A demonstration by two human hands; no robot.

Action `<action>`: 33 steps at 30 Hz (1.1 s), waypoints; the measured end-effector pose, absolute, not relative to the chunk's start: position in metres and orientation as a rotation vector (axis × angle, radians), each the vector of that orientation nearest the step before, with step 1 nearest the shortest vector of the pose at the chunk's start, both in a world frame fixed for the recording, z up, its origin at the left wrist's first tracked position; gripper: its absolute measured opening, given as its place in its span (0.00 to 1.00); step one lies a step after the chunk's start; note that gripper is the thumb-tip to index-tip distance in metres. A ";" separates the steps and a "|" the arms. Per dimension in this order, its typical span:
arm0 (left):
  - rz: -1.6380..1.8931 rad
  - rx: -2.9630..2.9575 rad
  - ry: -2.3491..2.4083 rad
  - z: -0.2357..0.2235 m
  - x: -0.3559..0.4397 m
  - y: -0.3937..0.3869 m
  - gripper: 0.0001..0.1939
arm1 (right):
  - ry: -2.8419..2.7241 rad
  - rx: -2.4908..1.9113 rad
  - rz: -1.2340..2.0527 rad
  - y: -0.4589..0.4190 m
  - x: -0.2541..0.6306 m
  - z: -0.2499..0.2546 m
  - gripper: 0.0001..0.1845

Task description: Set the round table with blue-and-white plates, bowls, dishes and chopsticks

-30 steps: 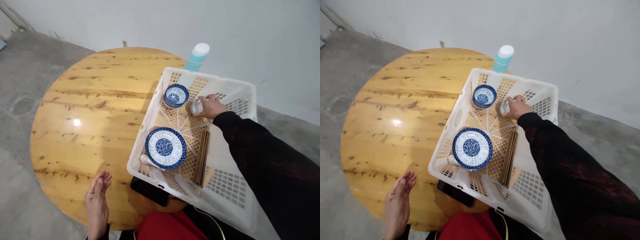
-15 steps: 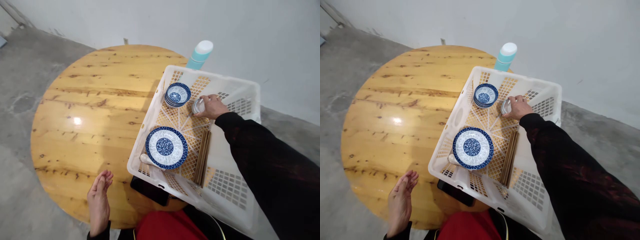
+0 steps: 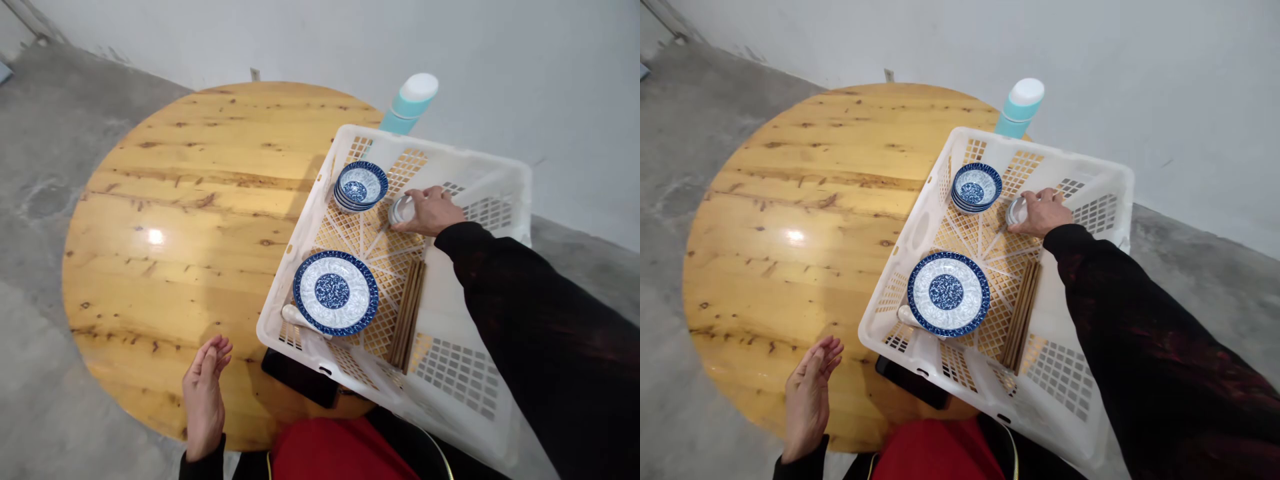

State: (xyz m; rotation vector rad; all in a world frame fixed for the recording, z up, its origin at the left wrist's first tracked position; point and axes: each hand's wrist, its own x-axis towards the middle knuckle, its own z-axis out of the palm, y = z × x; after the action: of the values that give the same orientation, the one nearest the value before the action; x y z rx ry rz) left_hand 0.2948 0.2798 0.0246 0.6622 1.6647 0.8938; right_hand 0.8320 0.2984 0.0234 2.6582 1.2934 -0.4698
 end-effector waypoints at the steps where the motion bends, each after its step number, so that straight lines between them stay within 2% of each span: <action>1: 0.892 0.663 1.664 0.024 0.295 0.280 0.32 | 1.291 2.667 -0.467 0.298 0.832 0.023 0.53; 16: 0.882 0.695 1.647 0.017 0.293 0.282 0.31 | 1.298 2.766 -0.438 0.294 0.828 0.025 0.53; 22: 0.882 0.682 1.650 0.015 0.293 0.281 0.31 | 1.300 2.750 -0.422 0.294 0.831 0.022 0.56; 31: 0.887 0.694 1.594 0.020 0.295 0.279 0.30 | 1.305 2.728 -0.276 0.282 0.826 0.027 0.59; 33: 0.890 0.705 1.570 0.020 0.294 0.278 0.30 | 1.363 2.728 -0.213 0.275 0.822 0.033 0.57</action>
State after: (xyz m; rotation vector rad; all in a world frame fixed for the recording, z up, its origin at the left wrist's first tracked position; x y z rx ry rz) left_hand 0.2941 0.2777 0.0203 0.7048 1.5701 0.8900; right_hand 0.8224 0.2750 0.0330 2.7283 1.3634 -0.2134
